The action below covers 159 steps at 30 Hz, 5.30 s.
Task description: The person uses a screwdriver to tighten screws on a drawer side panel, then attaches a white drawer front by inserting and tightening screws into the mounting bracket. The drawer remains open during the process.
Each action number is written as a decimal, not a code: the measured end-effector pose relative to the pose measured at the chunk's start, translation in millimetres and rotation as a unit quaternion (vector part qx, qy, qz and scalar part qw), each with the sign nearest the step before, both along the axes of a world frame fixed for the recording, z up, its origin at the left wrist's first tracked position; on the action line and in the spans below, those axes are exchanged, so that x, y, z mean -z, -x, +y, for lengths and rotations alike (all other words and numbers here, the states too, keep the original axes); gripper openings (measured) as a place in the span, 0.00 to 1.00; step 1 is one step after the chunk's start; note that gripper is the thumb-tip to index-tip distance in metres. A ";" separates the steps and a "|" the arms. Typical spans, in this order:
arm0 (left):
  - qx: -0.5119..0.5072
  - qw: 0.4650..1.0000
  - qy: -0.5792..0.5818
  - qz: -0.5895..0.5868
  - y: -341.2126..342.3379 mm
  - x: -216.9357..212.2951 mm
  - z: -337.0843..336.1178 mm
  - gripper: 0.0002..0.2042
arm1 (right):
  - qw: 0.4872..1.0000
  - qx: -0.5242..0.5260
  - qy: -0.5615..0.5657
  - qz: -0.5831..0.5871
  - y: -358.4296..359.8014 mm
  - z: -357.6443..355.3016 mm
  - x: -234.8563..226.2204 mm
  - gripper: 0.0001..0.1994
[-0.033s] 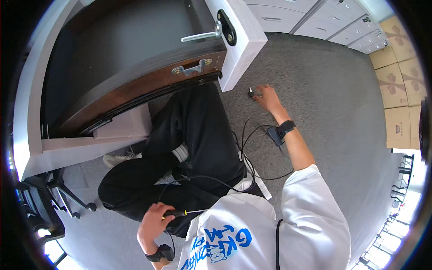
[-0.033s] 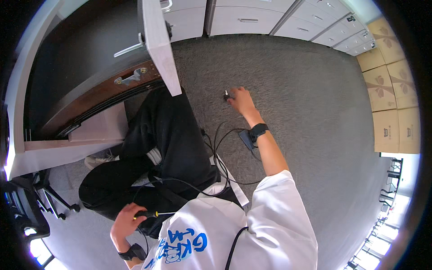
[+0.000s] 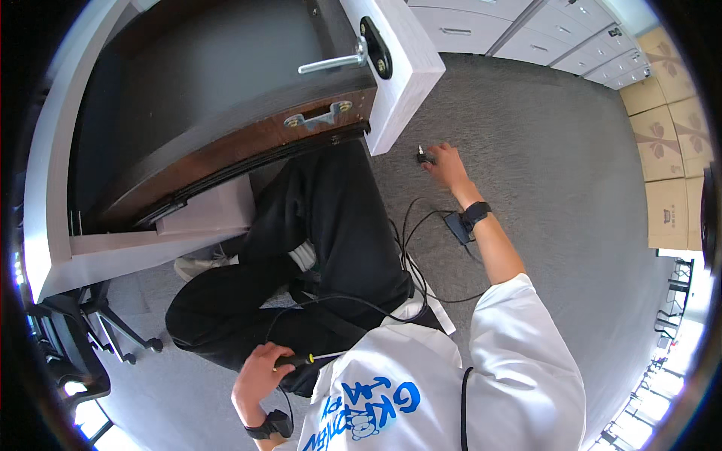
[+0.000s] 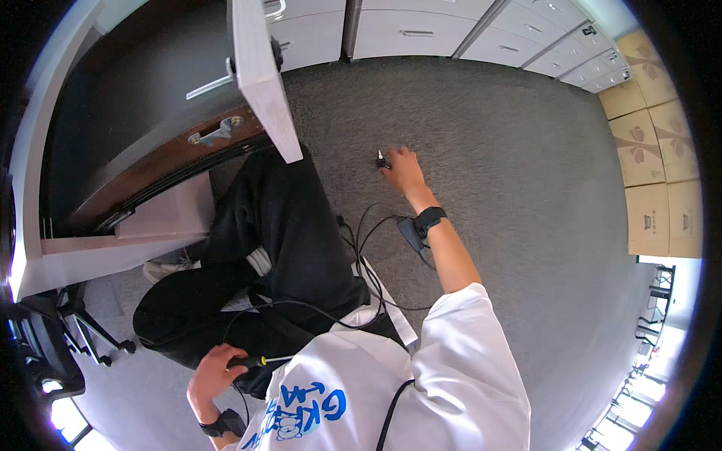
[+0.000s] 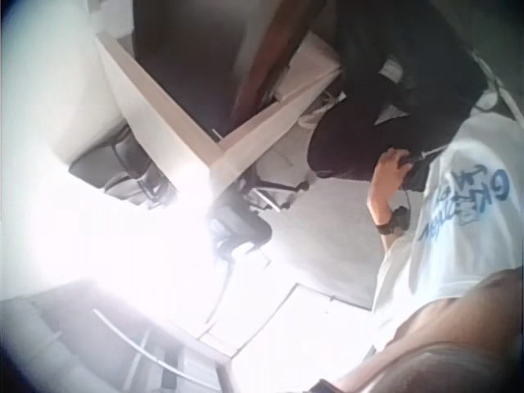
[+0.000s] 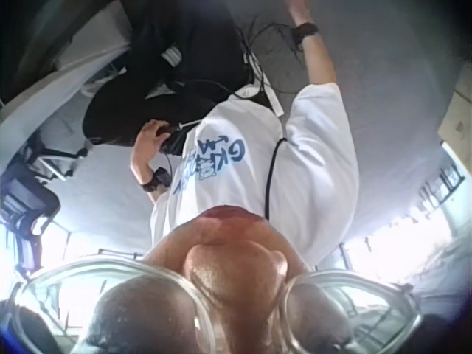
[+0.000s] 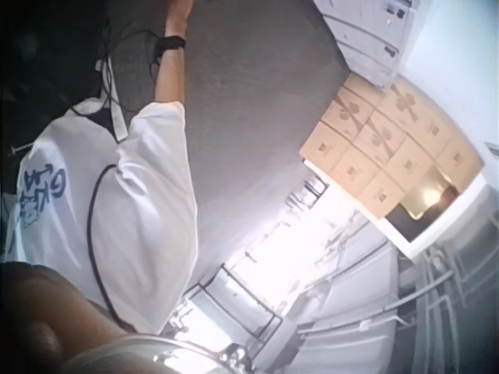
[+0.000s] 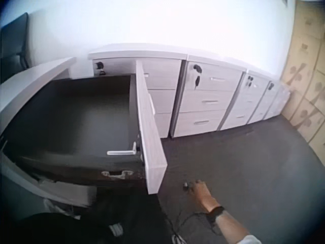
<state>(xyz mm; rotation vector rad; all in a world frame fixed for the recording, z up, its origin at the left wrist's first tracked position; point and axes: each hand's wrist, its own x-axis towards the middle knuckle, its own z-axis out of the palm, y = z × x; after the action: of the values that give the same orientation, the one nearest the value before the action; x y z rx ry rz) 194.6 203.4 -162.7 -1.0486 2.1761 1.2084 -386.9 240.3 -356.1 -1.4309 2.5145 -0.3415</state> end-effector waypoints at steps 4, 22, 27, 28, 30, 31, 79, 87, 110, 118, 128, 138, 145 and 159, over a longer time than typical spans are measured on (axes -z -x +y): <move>0.052 0.996 0.065 -0.041 -3.8 0.2 18.9 0.14 | 0.999 0.006 0.021 0.039 -5.5 -6.1 60.2 0.23; 0.081 0.902 0.306 0.293 142.1 -141.9 -72.6 0.17 | 0.795 -0.078 0.469 -0.377 -57.8 -47.6 -228.0 0.06; -0.016 0.773 0.448 0.448 210.8 -165.0 -80.1 0.24 | 0.746 -0.223 0.562 -0.278 -86.1 -56.1 -304.3 0.07; -0.012 0.763 0.471 0.442 220.9 -165.5 -85.3 0.25 | 0.751 -0.226 0.560 -0.268 -89.2 -59.2 -307.8 0.07; -0.022 0.749 0.491 0.444 237.7 -165.5 -95.4 0.27 | 0.754 -0.231 0.561 -0.251 -92.3 -64.4 -308.5 0.08; -0.012 0.748 0.499 0.437 243.7 -167.1 -100.5 0.27 | 0.757 -0.223 0.560 -0.253 -92.7 -66.0 -307.3 0.09; -0.047 0.725 0.436 0.531 254.8 -161.0 -136.5 0.12 | 0.874 -0.270 0.380 -0.139 -117.1 -78.9 -353.3 0.11; -0.133 0.693 0.429 0.564 228.1 -154.5 -131.7 0.14 | 0.883 -0.198 0.263 -0.335 -112.3 -81.0 -365.2 0.16; -0.190 0.767 0.376 0.484 160.2 -123.0 -78.8 0.14 | 0.723 -0.105 0.392 -0.559 -133.7 -74.9 -334.5 0.13; -0.194 0.775 0.376 0.470 148.4 -112.4 -69.8 0.15 | 0.823 -0.313 0.473 -0.028 -106.1 -86.7 -321.3 0.13; -0.208 0.797 0.352 0.445 136.7 -101.1 -63.1 0.13 | 0.834 -0.271 0.430 -0.216 -116.4 -81.4 -313.5 0.12; -0.182 0.804 0.272 0.497 134.6 -98.0 -59.8 0.13 | 0.815 -0.181 0.442 -0.327 -134.1 -84.6 -315.3 0.19; -0.181 0.808 0.237 0.508 91.4 -77.8 -50.8 0.12 | 0.827 -0.128 0.488 -0.249 -155.9 -71.9 -312.7 0.18; -0.254 0.843 0.197 0.432 40.2 -43.0 -28.9 0.09 | 0.821 -0.119 0.503 -0.243 -174.3 -85.1 -316.9 0.16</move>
<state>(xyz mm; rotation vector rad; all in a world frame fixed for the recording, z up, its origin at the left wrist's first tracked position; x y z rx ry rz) 154.4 174.5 -119.7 -1.5233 3.0490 1.7629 -212.7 155.2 -39.1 -1.6001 1.6842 -1.9006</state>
